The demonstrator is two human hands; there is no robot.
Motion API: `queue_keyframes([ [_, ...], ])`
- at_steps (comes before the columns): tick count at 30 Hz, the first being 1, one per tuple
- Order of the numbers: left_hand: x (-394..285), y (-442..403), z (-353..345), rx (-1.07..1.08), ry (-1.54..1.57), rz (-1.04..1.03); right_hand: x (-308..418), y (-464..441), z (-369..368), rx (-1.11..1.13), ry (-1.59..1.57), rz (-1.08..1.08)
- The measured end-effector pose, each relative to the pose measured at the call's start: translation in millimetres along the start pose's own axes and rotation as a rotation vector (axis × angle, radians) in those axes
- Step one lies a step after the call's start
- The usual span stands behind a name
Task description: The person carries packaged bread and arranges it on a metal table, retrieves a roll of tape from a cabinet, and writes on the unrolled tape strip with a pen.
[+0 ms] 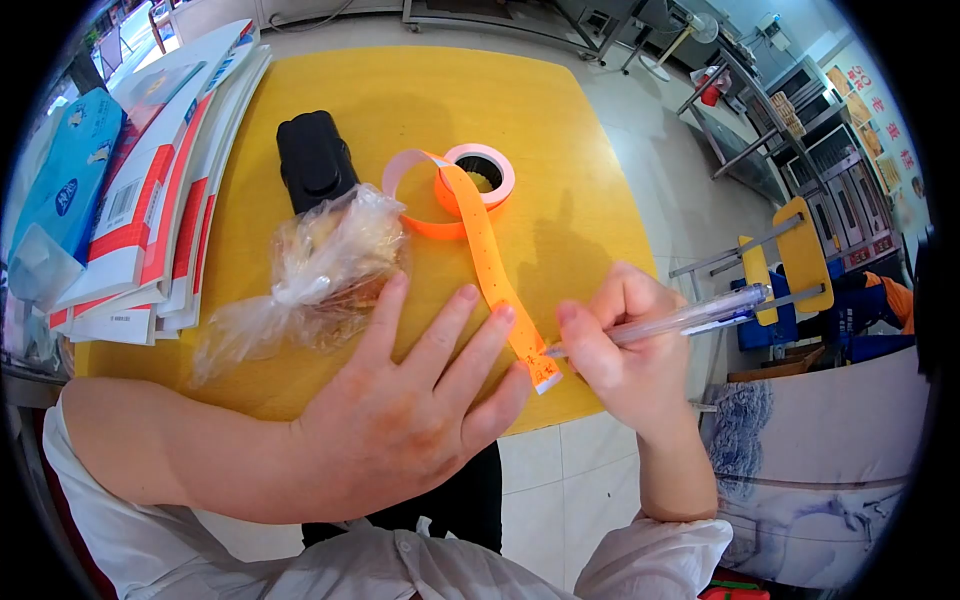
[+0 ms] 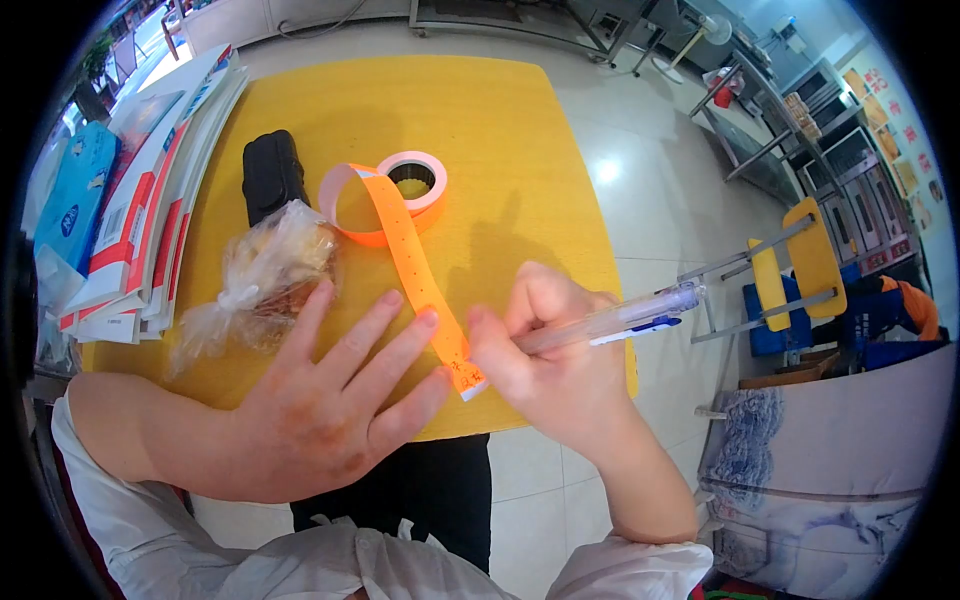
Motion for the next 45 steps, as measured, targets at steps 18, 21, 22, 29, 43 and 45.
queue_keyframes([
  [18,-0.6,-0.2,1.2,0.012,-0.014,-0.002,-0.5,1.4,0.2,-0.012,-0.007,-0.026],
  [21,-1.5,-0.4,1.2,0.013,-0.011,0.001,0.1,1.5,0.8,-0.014,-0.003,-0.031],
  [22,-1.6,-0.4,1.0,0.015,-0.011,0.001,0.3,1.4,0.6,-0.005,0.016,-0.021],
  [29,-1.5,-0.8,0.7,0.018,-0.01,0.005,-0.1,1.3,0.6,0.001,0.037,-0.006],
  [43,-1.4,-1.0,0.9,-0.003,-0.014,0.01,0.1,0.1,2.9,-0.014,0.058,-0.021],
  [45,-0.7,-0.3,0.9,-0.001,-0.005,0.012,0.1,-0.2,1.9,0.004,0.05,-0.038],
])
Point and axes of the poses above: each hand's wrist, its own y-axis away from the middle knuckle, its own z-axis out of the back of the hand, x = y × z, the point moved 4 cm from there along -y, towards the middle knuckle, and after that the axes turned 8 degrees about z, right-handed, at the moved point
